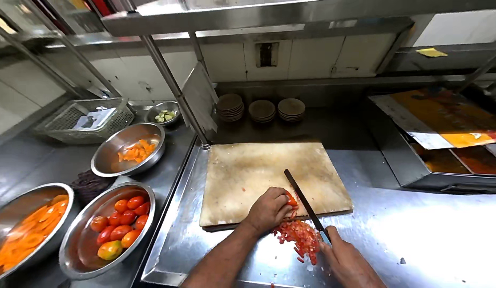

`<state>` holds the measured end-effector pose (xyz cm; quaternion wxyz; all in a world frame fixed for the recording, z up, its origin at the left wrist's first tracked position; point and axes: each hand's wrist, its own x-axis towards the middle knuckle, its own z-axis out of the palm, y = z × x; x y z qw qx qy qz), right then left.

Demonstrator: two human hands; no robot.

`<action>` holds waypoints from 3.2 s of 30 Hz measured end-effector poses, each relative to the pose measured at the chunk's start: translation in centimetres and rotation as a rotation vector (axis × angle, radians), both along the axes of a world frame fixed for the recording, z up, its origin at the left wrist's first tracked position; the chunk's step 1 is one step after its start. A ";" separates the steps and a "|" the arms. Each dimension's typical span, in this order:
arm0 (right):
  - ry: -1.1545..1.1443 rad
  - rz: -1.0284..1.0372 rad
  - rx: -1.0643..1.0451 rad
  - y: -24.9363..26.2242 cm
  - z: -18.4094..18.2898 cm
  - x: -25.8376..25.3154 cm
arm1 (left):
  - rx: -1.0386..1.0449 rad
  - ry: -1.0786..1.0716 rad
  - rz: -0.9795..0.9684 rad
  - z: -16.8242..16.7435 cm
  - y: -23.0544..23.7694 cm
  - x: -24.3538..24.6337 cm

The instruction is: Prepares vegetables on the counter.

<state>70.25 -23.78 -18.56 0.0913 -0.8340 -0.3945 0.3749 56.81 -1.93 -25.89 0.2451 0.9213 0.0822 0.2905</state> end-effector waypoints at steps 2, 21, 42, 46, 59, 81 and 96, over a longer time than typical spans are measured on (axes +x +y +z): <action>-0.050 0.046 -0.026 0.2 1.4 -0.8 | 0.008 0.001 0.003 0.0 0.0 0.0; 0.077 -0.019 -0.015 -3.0 -2.5 0.1 | 0.009 -0.088 0.039 -0.4 0.0 0.1; -0.102 0.102 -0.138 3.6 -0.6 -1.6 | 0.013 -0.044 0.043 -0.5 0.1 0.0; 0.018 -0.024 -0.052 -2.7 -2.1 -0.4 | -0.003 -0.043 0.043 -0.3 0.2 0.0; -0.170 0.144 -0.143 4.9 2.0 -2.1 | -0.016 -0.041 0.045 -0.5 0.2 0.1; -0.114 0.158 -0.115 5.3 1.3 -1.7 | -0.072 -0.063 0.012 -0.4 0.4 -0.3; -0.031 0.094 -0.092 -0.5 1.3 -1.1 | -0.127 -0.074 -0.020 -0.4 0.5 -0.6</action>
